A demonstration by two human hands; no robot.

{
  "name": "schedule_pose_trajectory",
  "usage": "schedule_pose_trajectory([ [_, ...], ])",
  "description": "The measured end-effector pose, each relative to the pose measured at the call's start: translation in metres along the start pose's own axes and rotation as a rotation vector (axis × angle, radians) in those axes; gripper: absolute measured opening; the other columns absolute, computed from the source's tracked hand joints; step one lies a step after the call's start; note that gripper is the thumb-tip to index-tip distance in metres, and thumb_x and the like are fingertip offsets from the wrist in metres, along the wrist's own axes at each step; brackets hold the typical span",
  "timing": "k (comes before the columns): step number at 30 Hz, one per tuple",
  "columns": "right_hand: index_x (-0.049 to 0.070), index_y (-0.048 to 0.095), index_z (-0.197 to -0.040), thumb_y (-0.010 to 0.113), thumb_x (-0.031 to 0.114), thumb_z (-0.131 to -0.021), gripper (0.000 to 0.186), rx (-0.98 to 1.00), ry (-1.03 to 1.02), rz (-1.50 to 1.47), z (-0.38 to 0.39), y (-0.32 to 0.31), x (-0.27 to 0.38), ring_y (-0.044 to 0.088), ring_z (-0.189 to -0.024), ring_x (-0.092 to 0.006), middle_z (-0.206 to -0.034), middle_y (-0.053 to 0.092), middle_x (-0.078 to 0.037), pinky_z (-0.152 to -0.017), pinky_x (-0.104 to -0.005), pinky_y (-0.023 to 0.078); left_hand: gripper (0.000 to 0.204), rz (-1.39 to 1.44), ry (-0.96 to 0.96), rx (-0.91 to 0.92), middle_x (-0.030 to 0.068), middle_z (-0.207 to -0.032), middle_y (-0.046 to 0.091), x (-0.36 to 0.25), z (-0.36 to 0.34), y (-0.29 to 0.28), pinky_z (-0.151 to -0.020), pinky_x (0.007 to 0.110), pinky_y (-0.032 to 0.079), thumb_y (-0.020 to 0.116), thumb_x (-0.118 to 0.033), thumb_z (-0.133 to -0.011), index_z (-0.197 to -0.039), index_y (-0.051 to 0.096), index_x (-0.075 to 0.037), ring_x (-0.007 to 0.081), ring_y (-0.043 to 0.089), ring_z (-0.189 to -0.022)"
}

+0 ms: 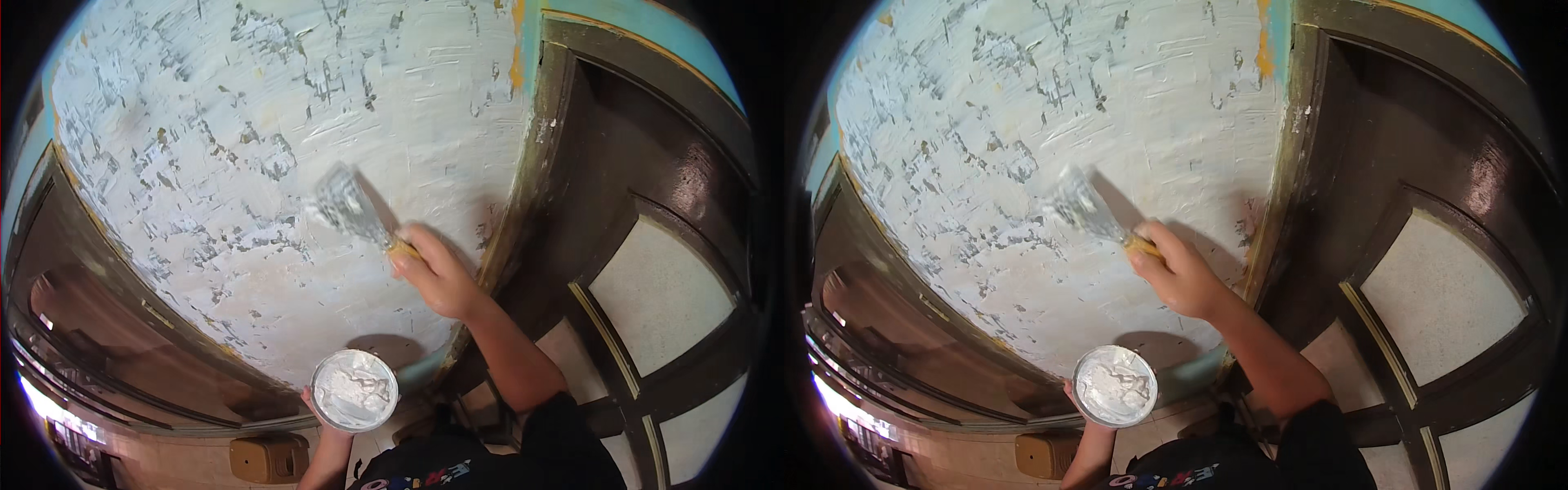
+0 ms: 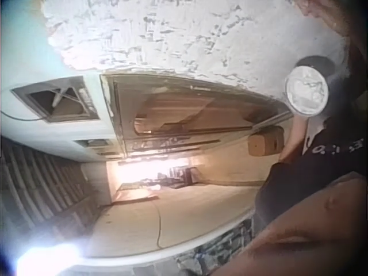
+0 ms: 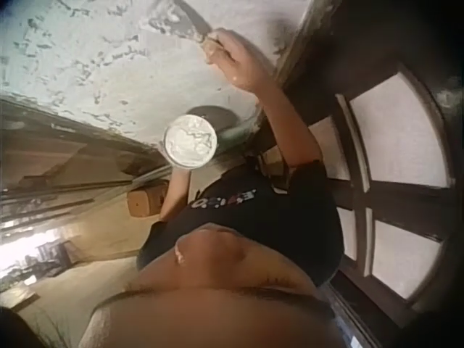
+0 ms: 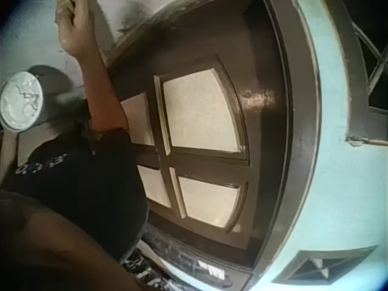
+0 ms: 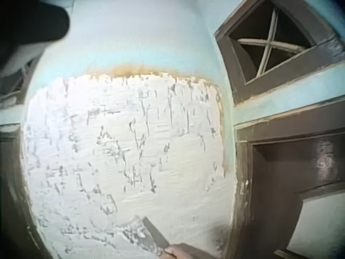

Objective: Applying plaster or putty to a wall using a putty knife.

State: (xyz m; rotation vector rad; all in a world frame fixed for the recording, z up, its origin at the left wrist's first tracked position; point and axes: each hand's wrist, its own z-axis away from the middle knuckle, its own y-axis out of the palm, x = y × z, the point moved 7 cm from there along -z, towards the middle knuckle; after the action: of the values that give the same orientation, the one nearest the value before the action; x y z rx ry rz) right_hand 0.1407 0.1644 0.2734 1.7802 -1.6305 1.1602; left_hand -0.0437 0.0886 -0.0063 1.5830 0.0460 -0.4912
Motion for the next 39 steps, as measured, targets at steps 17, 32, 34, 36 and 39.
schedule_pose_trajectory([
  [17,0.003,0.048,-0.09,0.048,0.02,-0.1,0.02,-0.045,0.071,0.047,0.003,0.044,-0.023,0.048,-0.055,-0.0158,-0.063,0.05,-0.006,-0.054,-0.0328,0.043,0.094,-0.089,-0.004,-0.181,0.0177,-0.146,0.04,-0.003,0.049,-0.047,-0.102,0.061,0.037,0.041,-0.077,-0.076,-0.145,0.038,-0.012,0.0431,0.044,-0.127],
  [32,0.001,0.05,-0.091,0.051,0.019,-0.097,0.019,-0.159,0.02,0.077,-0.009,0.038,-0.035,0.055,-0.058,-0.0321,-0.065,0.053,-0.016,-0.055,-0.0381,0.042,0.096,-0.28,-0.086,-0.154,0.0148,-0.148,0.038,0.006,0.039,-0.036,-0.106,0.057,0.034,0.033,-0.082,-0.077,-0.145,0.037,-0.014,0.0396,0.041,-0.13],
  [34,0.002,0.051,-0.092,0.05,0.018,-0.098,0.017,-0.193,0.012,0.254,0.032,0.042,-0.08,0.053,-0.055,-0.0246,-0.063,0.051,-0.012,-0.054,-0.0354,0.042,0.091,-0.196,-0.097,-0.122,0.0134,-0.146,0.041,0.007,0.033,-0.037,-0.107,0.056,0.034,0.034,-0.078,-0.08,-0.145,0.038,-0.014,0.0383,0.042,-0.13],
  [36,0.003,0.053,-0.095,0.05,0.017,-0.098,0.015,-0.119,0.2,0.022,0.101,0.057,-0.145,0.055,-0.057,-0.0242,-0.064,0.051,-0.011,-0.056,-0.0357,0.043,0.091,-0.211,-0.083,-0.093,0.0135,-0.146,0.041,0.01,0.03,-0.04,-0.107,0.056,0.034,0.034,-0.078,-0.08,-0.145,0.039,-0.014,0.0382,0.042,-0.13],
  [39,0.003,0.051,-0.092,0.051,0.018,-0.098,0.016,0.021,0.1,0.089,0.08,0.073,-0.101,0.056,-0.057,-0.0268,-0.066,0.052,-0.015,-0.057,-0.038,0.043,0.09,-0.255,0.008,-0.142,0.0135,-0.146,0.041,0.001,0.036,-0.059,-0.107,0.055,0.034,0.034,-0.077,-0.081,-0.144,0.039,-0.014,0.0381,0.042,-0.129],
])
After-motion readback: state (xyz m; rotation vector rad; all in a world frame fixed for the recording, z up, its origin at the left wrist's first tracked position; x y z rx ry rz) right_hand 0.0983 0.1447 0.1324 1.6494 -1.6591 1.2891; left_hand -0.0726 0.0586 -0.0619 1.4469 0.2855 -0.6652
